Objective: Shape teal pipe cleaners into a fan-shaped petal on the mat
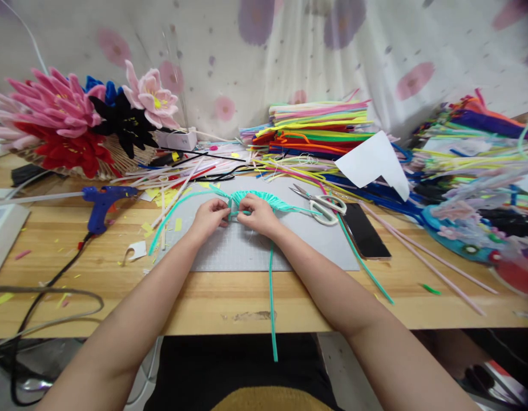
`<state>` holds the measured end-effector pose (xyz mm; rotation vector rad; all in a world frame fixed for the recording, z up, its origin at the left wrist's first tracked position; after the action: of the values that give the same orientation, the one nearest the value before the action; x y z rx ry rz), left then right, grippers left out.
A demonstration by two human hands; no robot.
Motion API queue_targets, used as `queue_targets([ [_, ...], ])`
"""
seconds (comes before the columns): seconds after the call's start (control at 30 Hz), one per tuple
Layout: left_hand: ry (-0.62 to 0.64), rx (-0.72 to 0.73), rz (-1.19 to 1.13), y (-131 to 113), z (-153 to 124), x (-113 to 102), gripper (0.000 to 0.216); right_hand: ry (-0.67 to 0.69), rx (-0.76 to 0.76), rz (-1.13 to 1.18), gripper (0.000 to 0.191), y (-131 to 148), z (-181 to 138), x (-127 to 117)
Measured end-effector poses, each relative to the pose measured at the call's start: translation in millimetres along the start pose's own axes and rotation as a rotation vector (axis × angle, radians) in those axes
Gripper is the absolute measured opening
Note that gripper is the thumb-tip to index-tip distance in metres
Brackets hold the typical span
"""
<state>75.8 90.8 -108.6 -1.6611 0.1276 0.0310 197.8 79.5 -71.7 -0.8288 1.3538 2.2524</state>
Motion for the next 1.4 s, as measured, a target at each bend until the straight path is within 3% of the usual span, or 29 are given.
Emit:
queue_targets([
  [0.3, 0.029, 0.028, 0.035, 2.8, 1.4, 0.7, 0.021, 0.114, 0.012, 0.056, 0.010, -7.2, 1.5, 13.3],
  [0.4, -0.210, 0.202, 0.260, -17.2, -3.7, -24.6, 0.018, 0.124, 0.052, 0.124, 0.009, -11.6, 2.9, 11.7],
  [0.47, -0.379, 0.401, 0.443, -41.7, -13.7, -37.8, 0.028, 0.124, 0.081, 0.174, 0.008, -13.9, 3.3, 9.4],
  [0.5, -0.405, 0.491, 0.521, -52.0, -17.6, -38.2, 0.037, 0.127, 0.091, 0.194, 0.008, -14.6, 3.2, 8.7],
  [0.6, -0.272, 0.657, 0.683, -66.4, -19.0, -22.7, 0.053, 0.146, 0.093, 0.228, 0.007, -14.6, 2.5, 8.7],
  [0.67, -0.140, 0.689, 0.726, -65.6, -16.4, -10.1, 0.046, 0.154, 0.088, 0.235, 0.006, -14.4, 2.2, 9.0],
  [0.73, -0.064, 0.658, 0.719, -60.6, -13.0, -3.8, 0.029, 0.145, 0.090, 0.249, 0.006, -15.4, 2.7, 8.1],
  [0.87, -0.088, 0.430, 0.552, -44.1, -5.0, -11.4, 0.012, 0.080, 0.089, 0.281, 0.007, -17.3, 5.5, 2.8],
  [1.0, 0.011, 0.038, 0.100, -11.9, -1.9, -6.4, 0.012, 0.017, 0.087, 0.254, 0.008, -17.7, 7.5, -2.4],
  [1.07, 0.027, -0.091, -0.101, -2.5, -4.8, -1.7, 0.018, 0.013, 0.092, 0.257, 0.009, -17.8, 7.9, -3.0],
  [1.17, 0.049, -0.162, -0.233, 1.2, -7.8, 3.1, 0.021, 0.017, 0.095, 0.273, 0.008, -18.3, 8.0, -3.3],
  [1.4, 0.093, -0.201, -0.271, 6.2, -8.1, 5.9, 0.015, 0.022, 0.083, 0.224, 0.007, -16.1, 6.6, -3.7],
])
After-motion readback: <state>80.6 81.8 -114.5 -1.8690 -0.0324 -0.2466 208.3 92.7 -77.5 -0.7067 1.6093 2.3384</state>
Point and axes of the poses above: each hand's wrist, its own z-axis towards the middle knuckle, its own x-axis out of the palm, y = z × x, the point moved 9 cm from there along z, towards the middle knuckle, and after that the axes turned 1 degree about -z, right-handed, at the moved point
